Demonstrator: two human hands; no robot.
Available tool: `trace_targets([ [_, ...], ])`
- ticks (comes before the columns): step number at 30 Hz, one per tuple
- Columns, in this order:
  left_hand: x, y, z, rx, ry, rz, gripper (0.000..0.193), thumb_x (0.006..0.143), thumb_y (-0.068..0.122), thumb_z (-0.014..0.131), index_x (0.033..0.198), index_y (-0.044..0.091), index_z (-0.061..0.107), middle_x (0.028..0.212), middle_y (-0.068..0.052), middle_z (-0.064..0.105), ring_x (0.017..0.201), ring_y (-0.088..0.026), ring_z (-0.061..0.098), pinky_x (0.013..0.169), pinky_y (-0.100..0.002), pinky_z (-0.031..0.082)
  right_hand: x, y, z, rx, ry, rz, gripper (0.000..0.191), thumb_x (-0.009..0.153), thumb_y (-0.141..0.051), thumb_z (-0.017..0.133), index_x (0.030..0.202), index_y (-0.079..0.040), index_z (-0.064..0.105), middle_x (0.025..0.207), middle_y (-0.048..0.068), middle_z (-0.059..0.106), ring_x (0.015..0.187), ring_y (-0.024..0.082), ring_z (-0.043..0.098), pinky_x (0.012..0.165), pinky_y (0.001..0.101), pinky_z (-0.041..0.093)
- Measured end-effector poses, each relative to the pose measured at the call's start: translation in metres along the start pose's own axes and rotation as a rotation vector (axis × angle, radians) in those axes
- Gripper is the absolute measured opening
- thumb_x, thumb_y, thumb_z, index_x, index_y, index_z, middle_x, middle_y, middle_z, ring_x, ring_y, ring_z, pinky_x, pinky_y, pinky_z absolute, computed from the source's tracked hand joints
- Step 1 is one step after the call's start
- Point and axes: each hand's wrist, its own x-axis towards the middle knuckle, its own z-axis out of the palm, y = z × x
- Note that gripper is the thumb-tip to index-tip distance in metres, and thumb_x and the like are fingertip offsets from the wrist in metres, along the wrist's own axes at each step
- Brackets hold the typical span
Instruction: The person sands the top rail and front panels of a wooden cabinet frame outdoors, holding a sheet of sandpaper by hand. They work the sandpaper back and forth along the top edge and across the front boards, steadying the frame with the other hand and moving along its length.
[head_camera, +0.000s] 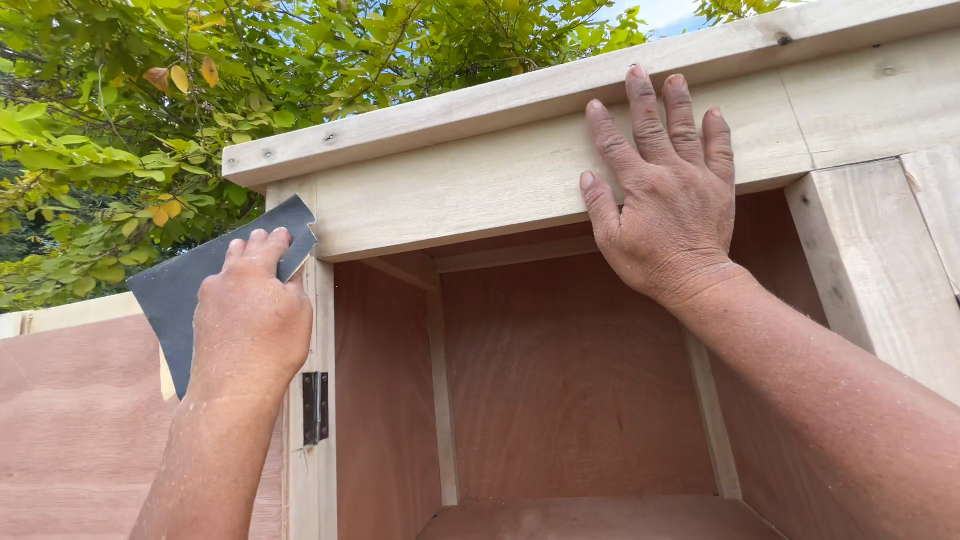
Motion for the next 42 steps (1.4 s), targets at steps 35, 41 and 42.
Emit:
trace_targets([
  [35, 0.072, 0.265, 0.111, -0.251, 0.215, 0.163, 0.069, 0.090, 0.031, 0.063, 0.156, 0.037, 0.043, 0.171, -0.007, 0.024, 0.159, -0.039, 0.007, 0.118, -0.080, 0.001, 0.014, 0.022, 0.006, 0.291, 0.309, 0.070, 0.045, 0.126, -0.028, 0.039, 0.166, -0.008, 0.033, 0.170, 0.011, 0.043, 0.143, 0.027, 0.054, 0.127, 0.0394, 0.035],
  [41, 0.097, 0.159, 0.088, -0.217, 0.127, -0.049, 0.072, 0.092, 0.034, 0.068, 0.157, 0.035, 0.039, 0.170, -0.010, 0.021, 0.156, -0.042, 0.005, 0.113, -0.082, 0.002, 0.007, 0.025, 0.019, 0.231, 0.386, 0.013, 0.043, 0.119, -0.025, 0.048, 0.158, -0.006, 0.043, 0.162, 0.015, 0.048, 0.145, 0.035, 0.052, 0.128, 0.0436, 0.037],
  [42, 0.105, 0.126, 0.080, -0.181, 0.112, -0.072, 0.071, 0.093, 0.034, 0.067, 0.157, 0.036, 0.038, 0.169, -0.011, 0.020, 0.155, -0.042, 0.004, 0.112, -0.082, 0.001, 0.006, 0.023, 0.020, 0.222, 0.366, 0.013, 0.043, 0.119, -0.026, 0.049, 0.157, -0.007, 0.045, 0.162, 0.015, 0.051, 0.143, 0.034, 0.055, 0.127, 0.0441, 0.038],
])
